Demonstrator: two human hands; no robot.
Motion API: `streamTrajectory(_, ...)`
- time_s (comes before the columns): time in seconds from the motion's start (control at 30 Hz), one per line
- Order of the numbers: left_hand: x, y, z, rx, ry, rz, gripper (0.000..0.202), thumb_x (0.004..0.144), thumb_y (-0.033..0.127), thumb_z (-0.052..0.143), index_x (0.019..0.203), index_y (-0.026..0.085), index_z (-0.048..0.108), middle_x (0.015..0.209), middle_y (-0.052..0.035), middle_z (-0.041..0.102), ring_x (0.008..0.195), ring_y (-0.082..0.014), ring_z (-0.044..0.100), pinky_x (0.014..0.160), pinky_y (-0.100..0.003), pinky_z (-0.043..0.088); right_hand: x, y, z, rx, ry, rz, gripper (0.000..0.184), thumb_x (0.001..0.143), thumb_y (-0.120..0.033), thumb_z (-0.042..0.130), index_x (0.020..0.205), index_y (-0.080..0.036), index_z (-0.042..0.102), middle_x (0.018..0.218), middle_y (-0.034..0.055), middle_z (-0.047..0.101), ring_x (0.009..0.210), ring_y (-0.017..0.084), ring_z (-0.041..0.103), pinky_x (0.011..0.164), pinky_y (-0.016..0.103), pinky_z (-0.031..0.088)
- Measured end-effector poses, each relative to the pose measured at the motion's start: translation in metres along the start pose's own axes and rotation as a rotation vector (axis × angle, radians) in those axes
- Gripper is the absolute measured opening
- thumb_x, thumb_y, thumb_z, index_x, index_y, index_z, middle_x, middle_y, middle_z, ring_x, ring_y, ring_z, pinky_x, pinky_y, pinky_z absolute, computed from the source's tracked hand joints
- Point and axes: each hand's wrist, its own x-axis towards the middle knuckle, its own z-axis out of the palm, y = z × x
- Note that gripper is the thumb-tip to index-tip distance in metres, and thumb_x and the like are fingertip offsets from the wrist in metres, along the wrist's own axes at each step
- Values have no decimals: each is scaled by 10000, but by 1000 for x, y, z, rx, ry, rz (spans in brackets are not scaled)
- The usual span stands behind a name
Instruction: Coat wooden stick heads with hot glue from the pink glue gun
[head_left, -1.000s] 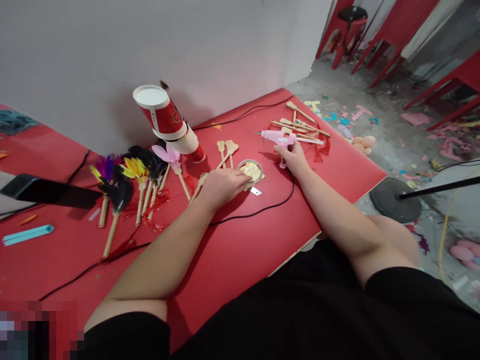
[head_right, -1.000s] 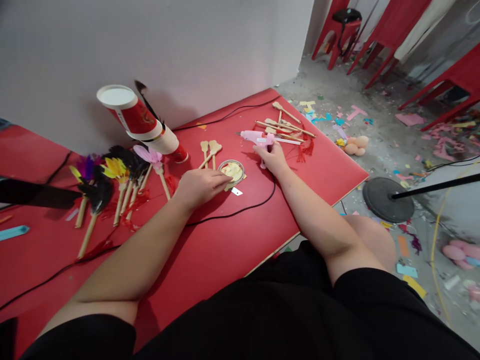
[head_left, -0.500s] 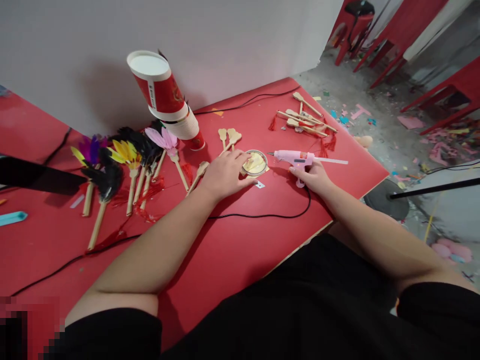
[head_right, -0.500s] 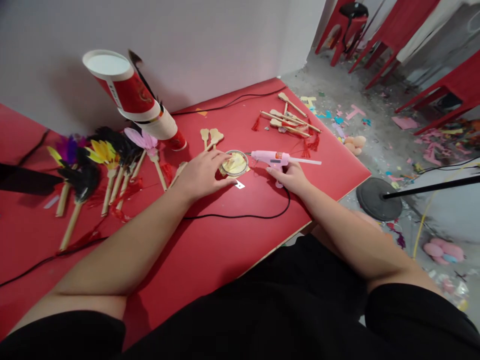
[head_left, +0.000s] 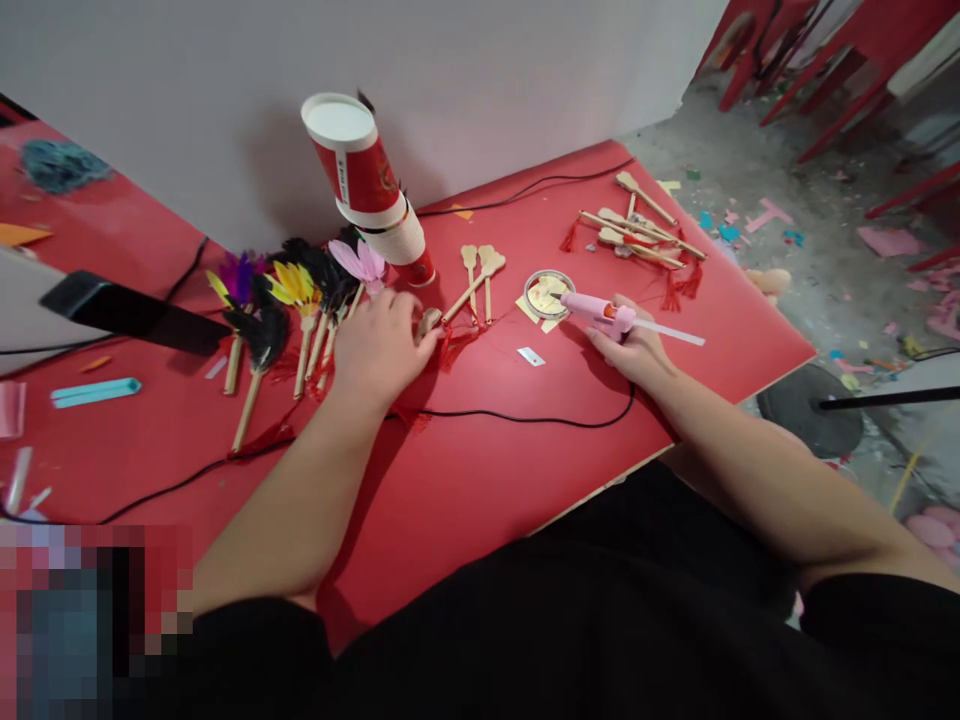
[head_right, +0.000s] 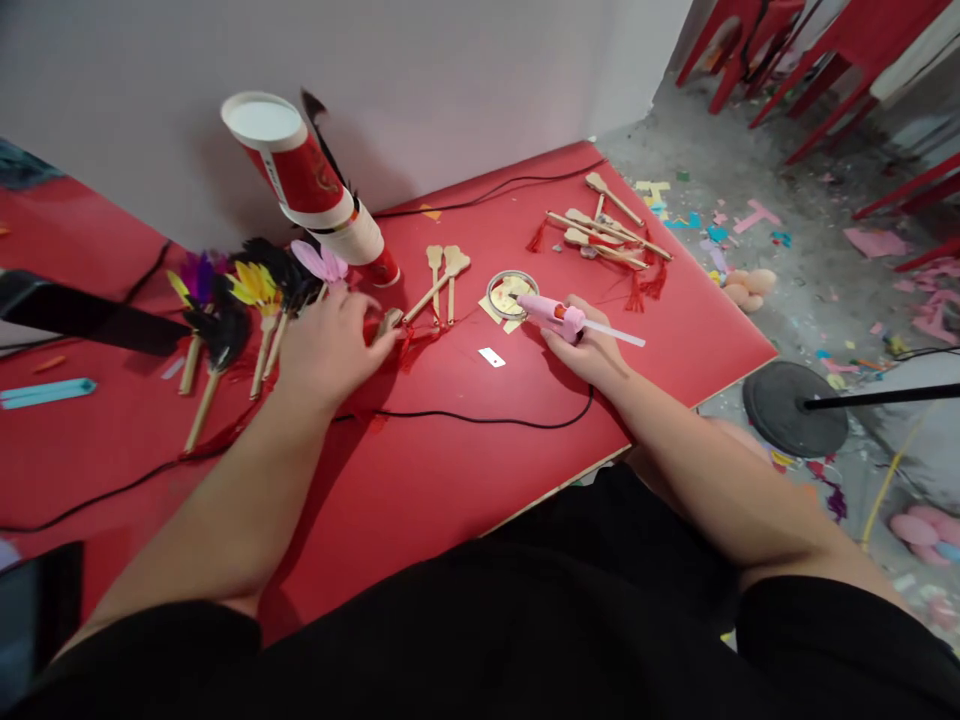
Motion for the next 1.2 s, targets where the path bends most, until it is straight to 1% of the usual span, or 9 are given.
streamTrajectory(0.1,-23,-20,3,-32,-62,-121,229,1086,478,736,1048,255,765,1048,-164,870,932,-344,783,850,-468,624,0,1,12,-29,22,-17,524,884,-645,1034,1018,-305,659,742,-41,522,623,178,467,527,346,445)
streamTrajectory(0.17,-29,-18,6,-163,-48,-145,210,1085,448,731,1033,246,757,1023,-143,864,896,-301,769,820,-427,604,-1,3,26,38,40,-15,583,877,-757,1005,1041,-304,676,717,-43,518,592,176,466,496,347,440)
streamTrajectory(0.27,-34,6,10,-697,27,-146,300,1112,528,714,1140,231,749,1018,-88,825,874,-217,761,784,-338,605,-6,3,49,166,21,-16,710,832,-909,979,1009,-313,635,690,-50,508,580,172,451,466,344,436)
streamTrajectory(0.37,-44,39,20,-1379,-43,-254,490,1072,716,759,1175,241,699,879,14,696,641,-125,646,588,-253,509,-15,-1,67,222,-10,-23,768,830,-976,947,1042,-323,604,715,-46,580,589,176,514,469,328,446)
streamTrajectory(0.47,-59,64,30,-1630,-108,-306,528,1046,729,855,1144,241,679,760,75,590,535,-77,502,518,-212,412,-20,-8,76,224,-44,-40,768,838,-966,950,1071,-322,603,750,-39,656,619,191,623,519,335,539)
streamTrajectory(0.6,-69,72,36,-1672,-176,-291,537,1061,739,867,1126,230,709,703,101,475,528,-65,375,514,-213,356,-14,-14,83,230,-165,11,732,860,-960,934,1000,-294,666,752,-12,701,590,204,664,542,377,613)
streamTrajectory(0.77,-68,65,34,-1690,-259,-318,569,1081,755,835,1098,191,766,723,86,432,559,-73,360,526,-240,328,1,-13,88,280,-267,36,706,849,-924,970,864,-268,708,618,-32,596,488,161,528,483,341,473)
streamTrajectory(0.9,-69,65,30,-1677,-305,-313,527,1127,737,781,1099,212,742,724,77,460,556,-87,382,519,-249,338,0,-11,84,220,-381,49,587,917,-802,1000,896,-259,776,582,-41,578,513,158,520,540,341,469)
streamTrajectory(1.2,-71,66,22,-1565,-295,-226,554,1166,776,690,1124,224,722,641,80,486,530,-111,406,533,-266,395,-6,-30,88,1,-366,128,569,833,-785,1067,895,-267,840,653,4,637,626,212,647,603,357,586)
